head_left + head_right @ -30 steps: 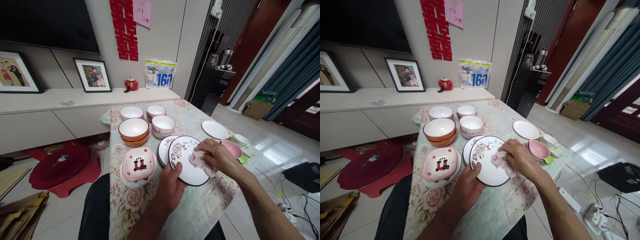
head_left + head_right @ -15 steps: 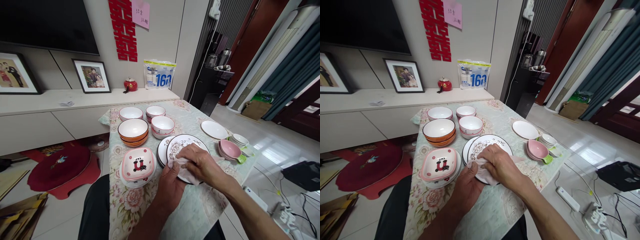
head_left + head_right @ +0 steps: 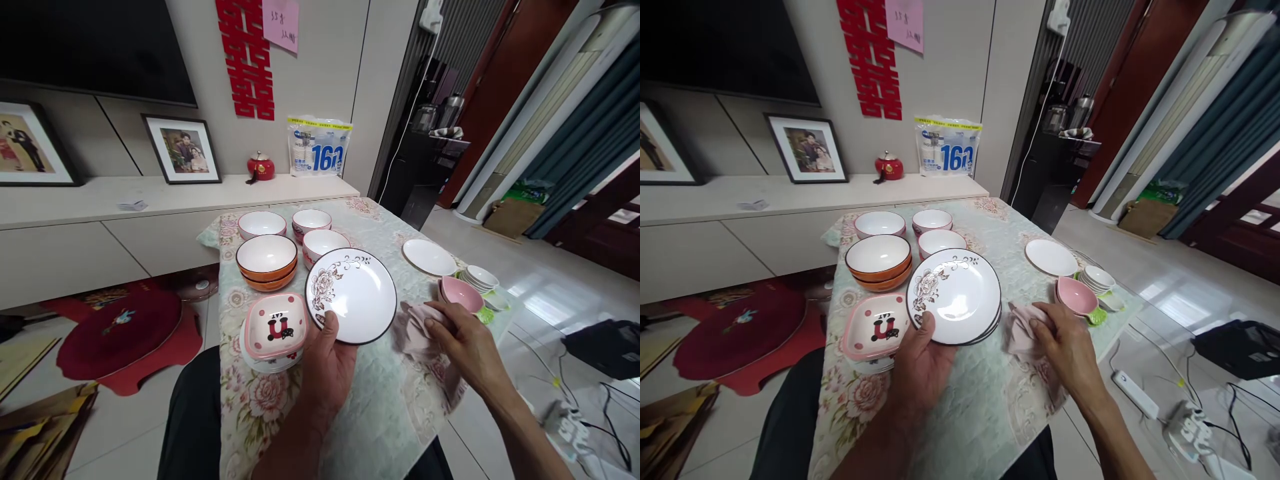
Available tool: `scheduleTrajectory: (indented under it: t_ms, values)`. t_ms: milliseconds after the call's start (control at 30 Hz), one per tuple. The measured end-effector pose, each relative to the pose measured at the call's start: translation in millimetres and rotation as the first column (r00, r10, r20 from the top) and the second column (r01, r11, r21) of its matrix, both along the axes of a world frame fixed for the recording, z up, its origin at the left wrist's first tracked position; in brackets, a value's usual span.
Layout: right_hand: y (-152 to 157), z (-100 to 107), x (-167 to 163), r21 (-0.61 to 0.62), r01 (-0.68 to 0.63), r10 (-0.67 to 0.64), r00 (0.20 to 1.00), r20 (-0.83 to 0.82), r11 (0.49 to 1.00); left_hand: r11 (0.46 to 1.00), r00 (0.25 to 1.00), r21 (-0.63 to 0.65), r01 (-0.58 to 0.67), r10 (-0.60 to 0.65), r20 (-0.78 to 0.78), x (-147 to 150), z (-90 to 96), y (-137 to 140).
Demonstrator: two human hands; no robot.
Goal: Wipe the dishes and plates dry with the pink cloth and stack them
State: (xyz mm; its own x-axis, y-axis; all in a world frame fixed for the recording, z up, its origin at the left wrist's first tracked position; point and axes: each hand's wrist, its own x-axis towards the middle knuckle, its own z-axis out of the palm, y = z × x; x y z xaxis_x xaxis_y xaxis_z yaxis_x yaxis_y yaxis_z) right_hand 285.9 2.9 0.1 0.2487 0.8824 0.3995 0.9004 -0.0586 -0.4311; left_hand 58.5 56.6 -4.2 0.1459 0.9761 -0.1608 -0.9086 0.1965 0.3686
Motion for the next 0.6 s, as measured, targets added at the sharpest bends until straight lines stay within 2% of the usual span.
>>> scheduleTrajectory:
  t_ms: [100, 167, 233, 300, 367, 400, 433, 467, 500, 567, 600]
  values:
    - [-2, -23, -4, -0.115, 0.024, -0.023, 1.000, 0.011, 0.993, 1.000, 1.000, -0.011, 0.015, -0.015, 0.006, 0, 2.0, 1]
    - [-1, -33, -11, -0.196, -0.051, 0.045, 0.998, -0.032, 0.979, 0.999, 0.999, -0.018, 0.037, -0.036, 0.008, 1, 2.0, 1]
    - [0, -33, -17, -0.235, -0.142, 0.126, 0.989, -0.084, 0.962, 0.998, 0.998, -0.019, 0.058, -0.058, 0.007, 1, 0.9, 1]
    - [0, -25, -21, -0.154, -0.131, 0.119, 0.989, -0.085, 0.979, 0.997, 0.997, -0.018, 0.075, -0.075, 0.004, 2, -1.1, 1]
    - [-1, -10, -25, -0.012, -0.040, 0.039, 0.994, -0.101, 0.999, 0.995, 0.995, -0.016, 0.096, -0.096, 0.001, 3, -3.3, 1]
    - [-2, -3, -28, 0.029, -0.012, 0.016, 0.989, -0.150, 0.999, 0.994, 0.994, -0.013, 0.107, -0.107, 0.000, 3, -4.3, 1]
    - [-2, 4, -32, 0.018, -0.022, 0.025, 0.971, -0.239, 1.000, 0.994, 0.994, -0.007, 0.109, -0.109, -0.003, 4, -5.1, 1]
    - [-2, 8, -37, -0.034, -0.076, 0.058, 0.926, -0.372, 0.997, 0.994, 0.994, 0.002, 0.105, -0.105, -0.008, 4, -5.8, 0]
    - [-2, 11, -43, -0.101, -0.191, 0.109, 0.839, -0.533, 0.976, 0.995, 0.995, 0.012, 0.100, -0.100, -0.013, 5, -6.3, 0]
    - [0, 9, -59, -0.114, -0.367, 0.124, 0.565, -0.816, 0.923, 0.996, 0.996, 0.038, 0.086, -0.085, -0.028, 7, -7.0, -1]
    - [1, 6, -68, -0.094, -0.399, 0.098, 0.435, -0.895, 0.912, 0.995, 0.995, 0.050, 0.091, -0.089, -0.037, 8, -7.3, -1]
